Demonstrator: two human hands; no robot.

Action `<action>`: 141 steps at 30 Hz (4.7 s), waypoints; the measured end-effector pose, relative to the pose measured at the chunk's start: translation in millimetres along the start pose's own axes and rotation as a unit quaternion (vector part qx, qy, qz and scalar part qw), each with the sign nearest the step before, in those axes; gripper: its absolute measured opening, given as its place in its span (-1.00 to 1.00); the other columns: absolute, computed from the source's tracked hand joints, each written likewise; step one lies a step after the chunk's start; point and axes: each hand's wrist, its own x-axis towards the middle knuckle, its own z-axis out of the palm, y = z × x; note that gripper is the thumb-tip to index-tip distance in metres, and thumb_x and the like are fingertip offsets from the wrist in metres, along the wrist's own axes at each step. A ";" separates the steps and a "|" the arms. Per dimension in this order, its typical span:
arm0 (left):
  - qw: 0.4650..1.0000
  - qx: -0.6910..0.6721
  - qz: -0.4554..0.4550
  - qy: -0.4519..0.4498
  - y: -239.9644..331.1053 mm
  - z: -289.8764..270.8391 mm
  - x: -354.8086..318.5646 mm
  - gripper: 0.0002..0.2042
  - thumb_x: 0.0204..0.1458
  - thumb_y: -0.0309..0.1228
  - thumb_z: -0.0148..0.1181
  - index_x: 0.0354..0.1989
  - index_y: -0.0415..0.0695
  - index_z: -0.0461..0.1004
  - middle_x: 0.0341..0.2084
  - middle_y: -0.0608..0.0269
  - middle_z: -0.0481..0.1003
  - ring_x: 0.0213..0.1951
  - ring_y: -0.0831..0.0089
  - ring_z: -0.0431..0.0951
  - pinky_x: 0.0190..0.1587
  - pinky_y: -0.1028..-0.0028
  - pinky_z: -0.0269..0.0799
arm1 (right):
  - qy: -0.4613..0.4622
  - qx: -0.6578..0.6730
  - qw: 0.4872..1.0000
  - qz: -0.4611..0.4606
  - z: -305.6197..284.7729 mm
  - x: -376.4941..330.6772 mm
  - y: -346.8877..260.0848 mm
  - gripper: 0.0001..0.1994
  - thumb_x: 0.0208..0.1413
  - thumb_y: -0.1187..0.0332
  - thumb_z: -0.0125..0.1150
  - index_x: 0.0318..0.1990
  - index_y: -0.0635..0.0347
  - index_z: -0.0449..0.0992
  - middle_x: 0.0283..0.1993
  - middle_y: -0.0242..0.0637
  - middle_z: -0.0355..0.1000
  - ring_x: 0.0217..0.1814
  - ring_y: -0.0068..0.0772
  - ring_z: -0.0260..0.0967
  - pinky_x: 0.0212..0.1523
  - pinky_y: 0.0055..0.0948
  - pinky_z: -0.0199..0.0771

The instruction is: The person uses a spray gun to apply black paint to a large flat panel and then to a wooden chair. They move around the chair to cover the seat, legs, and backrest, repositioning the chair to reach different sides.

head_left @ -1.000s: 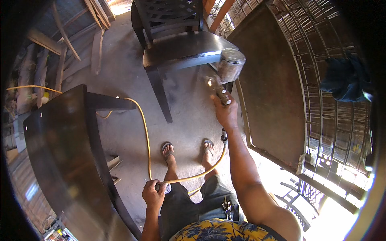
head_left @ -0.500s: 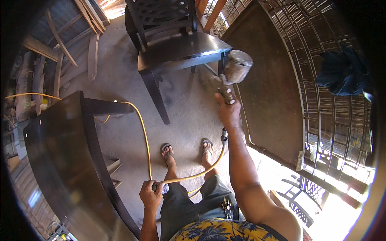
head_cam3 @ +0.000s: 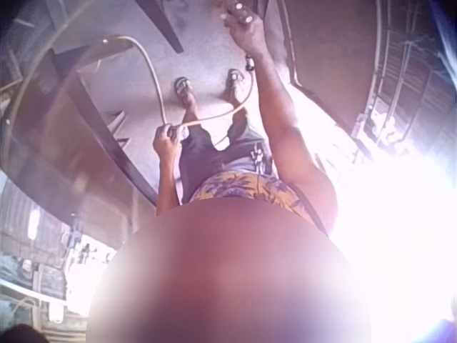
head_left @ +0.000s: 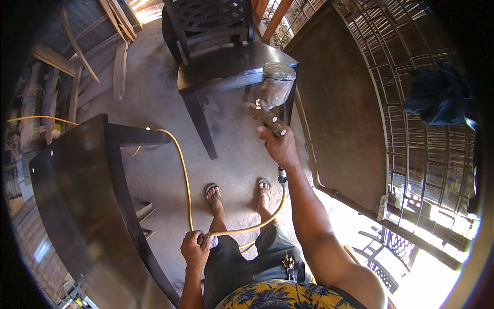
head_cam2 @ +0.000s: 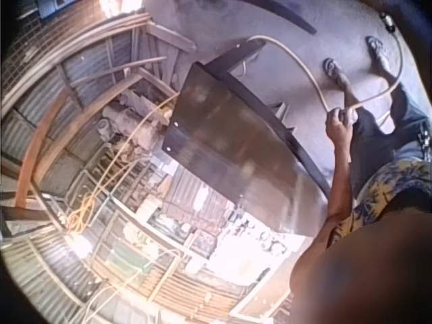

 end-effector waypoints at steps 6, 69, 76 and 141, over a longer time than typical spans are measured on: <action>1.000 -0.009 -0.030 -0.004 6.1 -6.4 3.9 -0.72 -0.01 -0.25 0.54 -0.27 -0.16 0.64 -0.31 0.09 0.63 -0.25 0.05 0.66 -0.14 0.18 0.57 | 0.138 -0.089 0.985 0.057 -23.4 11.8 -1.8 -0.65 0.21 0.20 0.46 -0.08 0.34 0.62 -0.37 0.00 0.59 -0.38 -0.17 0.51 -0.25 -0.21 0.52; 0.993 0.082 -0.085 0.023 -53.0 9.4 -128.4 -0.71 -0.06 -0.17 0.56 -0.32 -0.09 0.64 -0.36 0.19 0.64 -0.27 0.13 0.66 -0.13 0.17 0.54 | -0.102 -0.216 0.971 0.021 130.5 -145.8 152.1 -0.60 0.23 0.03 0.42 -0.24 0.21 0.48 -0.37 0.21 0.56 -0.23 0.48 0.52 -0.29 0.21 0.52; 0.996 0.058 -0.060 0.005 -49.6 15.2 -124.2 -0.70 -0.07 -0.18 0.57 -0.31 -0.09 0.64 -0.36 0.19 0.64 -0.30 0.12 0.64 -0.16 0.16 0.51 | -0.105 -0.180 0.978 0.005 127.5 -137.6 153.8 -0.60 0.23 0.03 0.42 -0.21 0.22 0.50 -0.35 0.22 0.56 -0.23 0.48 0.53 -0.29 0.20 0.53; 0.998 0.045 -0.018 0.042 12.6 43.6 -71.0 -0.73 0.03 -0.20 0.53 -0.30 -0.12 0.63 -0.36 0.19 0.64 -0.32 0.14 0.66 -0.23 0.21 0.57 | -0.029 -0.044 0.987 -0.151 81.3 -2.6 31.8 -0.66 0.22 0.18 0.48 -0.17 0.31 0.57 -0.40 0.19 0.52 -0.40 0.32 0.46 -0.36 -0.13 0.51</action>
